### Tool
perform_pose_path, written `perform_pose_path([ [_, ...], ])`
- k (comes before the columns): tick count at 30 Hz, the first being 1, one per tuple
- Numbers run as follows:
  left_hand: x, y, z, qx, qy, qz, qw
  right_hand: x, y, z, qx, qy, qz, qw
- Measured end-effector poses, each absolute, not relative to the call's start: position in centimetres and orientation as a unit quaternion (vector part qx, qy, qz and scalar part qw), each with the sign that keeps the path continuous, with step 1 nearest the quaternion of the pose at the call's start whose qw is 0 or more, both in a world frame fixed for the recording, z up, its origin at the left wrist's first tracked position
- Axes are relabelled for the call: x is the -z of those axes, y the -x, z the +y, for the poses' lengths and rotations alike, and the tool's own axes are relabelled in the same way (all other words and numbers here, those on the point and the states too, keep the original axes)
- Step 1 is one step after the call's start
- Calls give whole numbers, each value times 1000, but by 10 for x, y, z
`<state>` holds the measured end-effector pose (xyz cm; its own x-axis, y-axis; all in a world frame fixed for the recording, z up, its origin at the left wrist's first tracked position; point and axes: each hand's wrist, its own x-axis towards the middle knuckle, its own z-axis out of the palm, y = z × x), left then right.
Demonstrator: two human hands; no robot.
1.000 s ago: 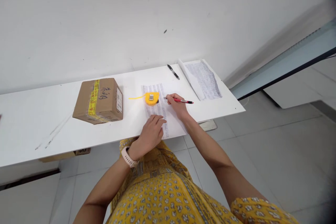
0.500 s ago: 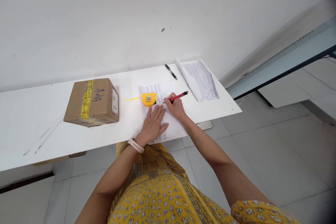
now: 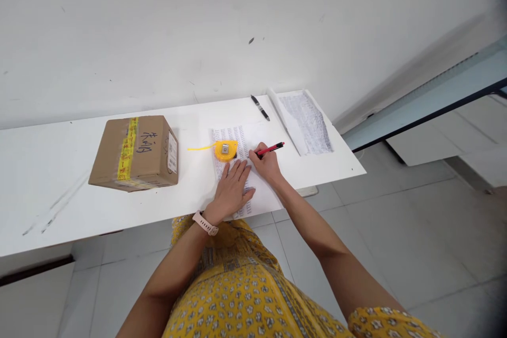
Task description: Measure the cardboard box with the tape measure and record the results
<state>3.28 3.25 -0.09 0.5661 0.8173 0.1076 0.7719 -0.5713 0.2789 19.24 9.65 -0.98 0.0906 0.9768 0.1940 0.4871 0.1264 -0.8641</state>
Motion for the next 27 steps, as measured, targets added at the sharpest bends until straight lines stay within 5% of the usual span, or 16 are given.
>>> perform_pose_path([
  [27,5,-33,32,-116,-882,447,91,12,-193,97,-293,594,-613,430],
])
